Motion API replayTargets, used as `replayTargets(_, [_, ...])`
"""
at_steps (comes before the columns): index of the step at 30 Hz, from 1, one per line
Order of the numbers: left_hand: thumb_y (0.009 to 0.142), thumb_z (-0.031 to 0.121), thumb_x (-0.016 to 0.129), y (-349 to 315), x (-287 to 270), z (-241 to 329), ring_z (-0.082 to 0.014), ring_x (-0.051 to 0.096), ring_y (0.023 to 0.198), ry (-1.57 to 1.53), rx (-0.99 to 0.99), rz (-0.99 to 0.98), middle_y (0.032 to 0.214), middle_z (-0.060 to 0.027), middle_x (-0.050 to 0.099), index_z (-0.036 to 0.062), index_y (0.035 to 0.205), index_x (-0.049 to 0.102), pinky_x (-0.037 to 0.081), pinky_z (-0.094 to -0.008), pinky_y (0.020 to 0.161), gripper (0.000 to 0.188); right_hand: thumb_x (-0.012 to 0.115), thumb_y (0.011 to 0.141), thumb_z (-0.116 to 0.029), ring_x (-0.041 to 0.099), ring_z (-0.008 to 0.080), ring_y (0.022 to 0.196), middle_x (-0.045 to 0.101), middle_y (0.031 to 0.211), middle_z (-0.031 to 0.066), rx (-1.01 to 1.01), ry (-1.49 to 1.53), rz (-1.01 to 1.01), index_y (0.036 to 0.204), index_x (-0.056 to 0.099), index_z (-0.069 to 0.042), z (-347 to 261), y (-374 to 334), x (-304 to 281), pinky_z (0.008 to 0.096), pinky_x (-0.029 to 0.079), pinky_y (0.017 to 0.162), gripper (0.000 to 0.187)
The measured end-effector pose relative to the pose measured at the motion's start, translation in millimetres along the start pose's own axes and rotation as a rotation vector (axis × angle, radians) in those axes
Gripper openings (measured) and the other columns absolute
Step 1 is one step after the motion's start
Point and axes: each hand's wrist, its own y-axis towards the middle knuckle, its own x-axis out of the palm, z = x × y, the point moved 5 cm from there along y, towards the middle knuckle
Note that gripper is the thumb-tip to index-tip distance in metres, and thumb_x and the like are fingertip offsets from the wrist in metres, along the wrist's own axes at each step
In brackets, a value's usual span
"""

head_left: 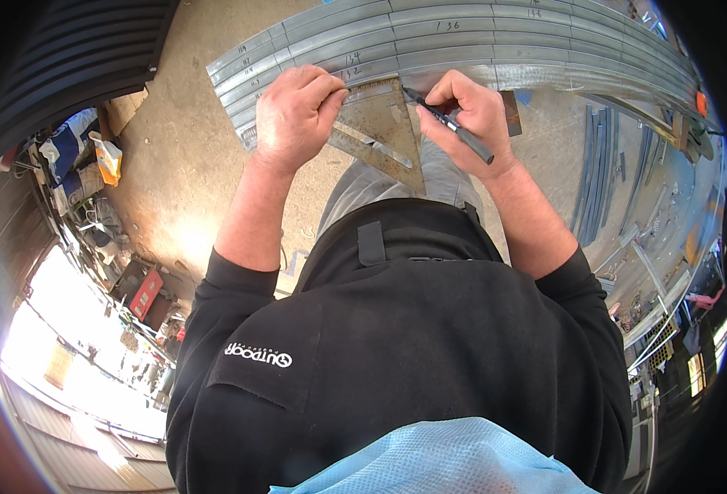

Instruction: The person uses a speed square and marker to draw lines on a stack of corrugated metal sheets. They then measure the sheets with a tape measure and mark additional points. The person handles the metal sheets and tools throughout the process.

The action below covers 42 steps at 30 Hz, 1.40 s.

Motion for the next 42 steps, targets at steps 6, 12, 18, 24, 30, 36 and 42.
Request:
replayTargets(6, [0.089, 0.009, 0.082, 0, 0, 0, -0.0271, 0.072, 0.09, 0.002, 0.0, -0.001, 0.096, -0.004, 0.076, 0.0078, 0.095, 0.078, 0.059, -0.0382, 0.08, 0.007, 0.079, 0.088, 0.0, 0.057, 0.0091, 0.068, 0.065, 0.076, 0.002, -0.01, -0.018, -0.015, 0.086, 0.059, -0.004, 0, 0, -1, 0.0273, 0.049, 0.063, 0.02])
replayTargets(12, [0.089, 0.009, 0.081, 0, 0, 0, -0.0271, 0.072, 0.089, -0.007, -0.005, -0.002, 0.094, -0.0044, 0.076, 0.0076, 0.095, 0.078, 0.058, -0.0383, 0.079, 0.006, 0.079, 0.088, 0.001, 0.055, 0.0077, 0.07, 0.065, 0.079, 0.0004, 0.023, 0.06, 0.005, 0.087, 0.059, -0.004, 2, -4, -3, 0.0267, 0.047, 0.064, 0.02])
replayTargets(18, [0.09, 0.009, 0.081, 1, 0, -2, -0.0278, 0.072, 0.09, -0.033, -0.013, -0.016, 0.094, -0.0051, 0.075, 0.0068, 0.095, 0.078, 0.058, -0.039, 0.079, 0.006, 0.079, 0.088, -0.003, 0.056, 0.0046, 0.069, 0.066, 0.075, -0.0002, 0.152, 0.184, 0.088, 0.085, 0.06, -0.004, 7, -24, -19, 0.0267, 0.047, 0.062, 0.019])
replayTargets(24, [0.09, 0.01, 0.081, 1, -1, -2, -0.0288, 0.072, 0.091, -0.042, -0.035, -0.036, 0.095, -0.0055, 0.075, 0.0062, 0.096, 0.078, 0.058, -0.0394, 0.08, 0.008, 0.078, 0.09, -0.004, 0.054, 0.0049, 0.071, 0.065, 0.078, -0.0008, 0.245, 0.21, 0.084, 0.086, 0.059, -0.004, 14, -36, -29, 0.0266, 0.047, 0.063, 0.019])
replayTargets(30, [0.089, 0.012, 0.081, 2, 0, -2, -0.0283, 0.072, 0.09, -0.035, -0.026, -0.023, 0.094, -0.004, 0.075, 0.0086, 0.094, 0.078, 0.058, -0.0401, 0.078, 0.007, 0.079, 0.09, -0.005, 0.056, 0.0051, 0.072, 0.065, 0.079, -0.0007, 0.268, 0.222, 0.078, 0.087, 0.059, -0.004, 12, -30, -23, 0.0268, 0.048, 0.064, 0.02])
replayTargets(36, [0.088, 0.013, 0.081, 1, 2, -2, -0.0278, 0.071, 0.09, -0.031, 0.005, 0.013, 0.094, -0.0027, 0.074, 0.01, 0.092, 0.078, 0.058, -0.0401, 0.078, 0.006, 0.079, 0.091, -0.004, 0.058, 0.0078, 0.067, 0.065, 0.077, 0.0029, 0.004, 0.088, 0.059, 0.089, 0.062, -0.003, -5, -10, -6, 0.0268, 0.049, 0.063, 0.017])
replayTargets(42, [0.088, 0.013, 0.082, -1, 1, -2, -0.0274, 0.071, 0.089, -0.024, 0.012, 0.028, 0.094, -0.0025, 0.074, 0.0105, 0.092, 0.078, 0.058, -0.0399, 0.077, 0.006, 0.081, 0.086, -0.002, 0.064, 0.0208, 0.064, 0.065, 0.076, 0.0074, -0.054, -0.075, 0.1, 0.089, 0.062, -0.005, -12, -5, 5, 0.0314, 0.052, 0.061, 0.02])
